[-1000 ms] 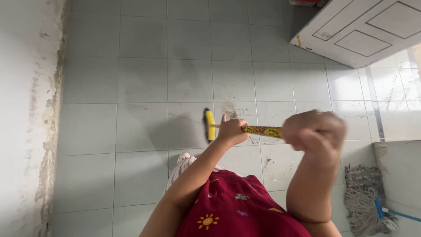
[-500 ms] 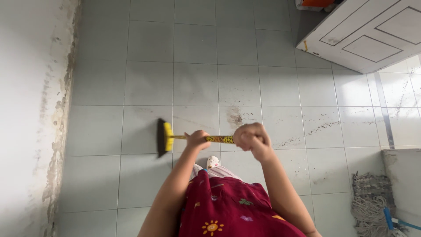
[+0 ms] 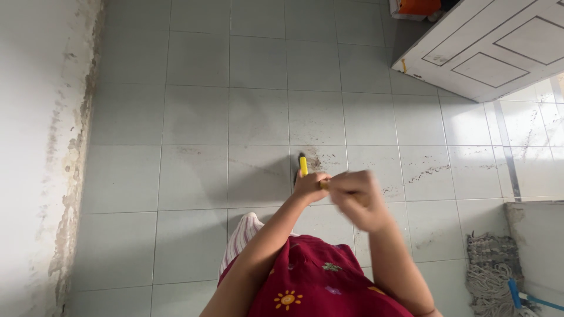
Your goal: Sweep dirt and debris from a tiled floor using a broom.
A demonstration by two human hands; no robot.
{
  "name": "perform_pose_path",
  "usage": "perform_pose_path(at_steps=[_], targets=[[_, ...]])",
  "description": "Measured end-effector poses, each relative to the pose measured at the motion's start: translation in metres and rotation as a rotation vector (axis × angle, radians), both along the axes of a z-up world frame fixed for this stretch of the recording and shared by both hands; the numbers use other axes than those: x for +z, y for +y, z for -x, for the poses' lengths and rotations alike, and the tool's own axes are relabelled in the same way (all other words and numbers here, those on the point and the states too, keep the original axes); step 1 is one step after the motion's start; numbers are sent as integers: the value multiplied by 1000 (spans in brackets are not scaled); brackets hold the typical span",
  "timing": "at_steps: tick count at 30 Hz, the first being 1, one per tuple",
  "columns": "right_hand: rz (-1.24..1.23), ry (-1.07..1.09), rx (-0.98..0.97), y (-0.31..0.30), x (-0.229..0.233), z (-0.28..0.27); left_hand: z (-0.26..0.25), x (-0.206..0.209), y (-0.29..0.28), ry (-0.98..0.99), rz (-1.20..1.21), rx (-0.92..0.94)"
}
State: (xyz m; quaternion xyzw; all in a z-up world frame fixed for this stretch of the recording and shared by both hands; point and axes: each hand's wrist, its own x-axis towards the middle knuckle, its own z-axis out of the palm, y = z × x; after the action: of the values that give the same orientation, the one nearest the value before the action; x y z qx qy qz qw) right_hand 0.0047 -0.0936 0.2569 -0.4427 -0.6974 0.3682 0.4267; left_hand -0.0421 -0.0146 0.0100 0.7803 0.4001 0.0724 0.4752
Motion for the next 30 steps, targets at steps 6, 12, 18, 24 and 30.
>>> perform_pose_path(at_steps=[6, 12, 18, 24, 30], targets=[[-246, 420, 89, 10, 71, -35, 33, 88, 14, -21, -54, 35], [-200, 579, 29, 45, 7, -43, 70, 41, 58, 203, -69, 262], [-39, 509, 50, 44, -55, -12, 90, -44, 72, 278, -87, 297], [131, 73, -146, 28, 2, -7, 23, -23, 48, 254, 51, 74], [72, -181, -184, 19, 17, -22, -39, -24, 30, 58, 77, 70]])
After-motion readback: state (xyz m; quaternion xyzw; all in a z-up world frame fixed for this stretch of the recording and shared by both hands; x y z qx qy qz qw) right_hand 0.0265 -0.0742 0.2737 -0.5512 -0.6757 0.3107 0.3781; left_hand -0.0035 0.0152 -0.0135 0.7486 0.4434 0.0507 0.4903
